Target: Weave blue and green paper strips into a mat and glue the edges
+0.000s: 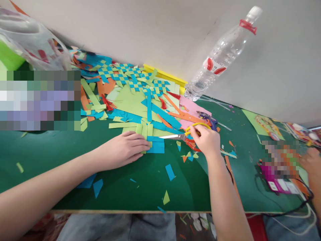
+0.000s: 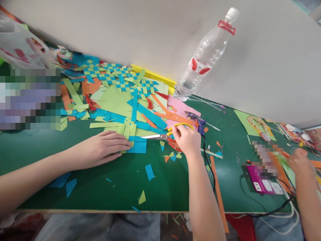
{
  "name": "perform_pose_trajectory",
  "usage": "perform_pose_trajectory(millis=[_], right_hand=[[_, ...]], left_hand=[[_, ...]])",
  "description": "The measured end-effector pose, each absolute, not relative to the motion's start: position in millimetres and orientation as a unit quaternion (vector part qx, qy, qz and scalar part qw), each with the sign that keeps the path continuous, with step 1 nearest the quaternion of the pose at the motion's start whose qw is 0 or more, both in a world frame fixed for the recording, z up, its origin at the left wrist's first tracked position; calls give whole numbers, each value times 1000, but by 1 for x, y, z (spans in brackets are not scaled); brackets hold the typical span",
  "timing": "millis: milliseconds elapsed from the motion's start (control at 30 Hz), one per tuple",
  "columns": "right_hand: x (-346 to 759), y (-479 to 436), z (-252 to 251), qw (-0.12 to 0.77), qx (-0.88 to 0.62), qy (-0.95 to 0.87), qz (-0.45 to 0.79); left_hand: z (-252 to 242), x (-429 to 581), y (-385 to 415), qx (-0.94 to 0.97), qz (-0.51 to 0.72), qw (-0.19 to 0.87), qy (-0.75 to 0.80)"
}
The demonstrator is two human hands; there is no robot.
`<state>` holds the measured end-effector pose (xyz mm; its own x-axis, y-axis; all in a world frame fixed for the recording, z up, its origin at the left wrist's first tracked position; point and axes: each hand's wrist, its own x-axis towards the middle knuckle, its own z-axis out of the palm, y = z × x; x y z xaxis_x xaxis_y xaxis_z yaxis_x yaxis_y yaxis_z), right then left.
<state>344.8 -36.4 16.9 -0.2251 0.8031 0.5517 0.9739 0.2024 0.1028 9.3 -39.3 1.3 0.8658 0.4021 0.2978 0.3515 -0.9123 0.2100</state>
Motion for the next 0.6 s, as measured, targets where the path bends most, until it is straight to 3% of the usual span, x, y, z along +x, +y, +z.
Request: perform_pose_trajectory(millis=[600], right_hand=[[343, -36, 18, 181, -585, -758, -224]], left_hand=[[1, 9, -40, 959, 176, 89, 203]])
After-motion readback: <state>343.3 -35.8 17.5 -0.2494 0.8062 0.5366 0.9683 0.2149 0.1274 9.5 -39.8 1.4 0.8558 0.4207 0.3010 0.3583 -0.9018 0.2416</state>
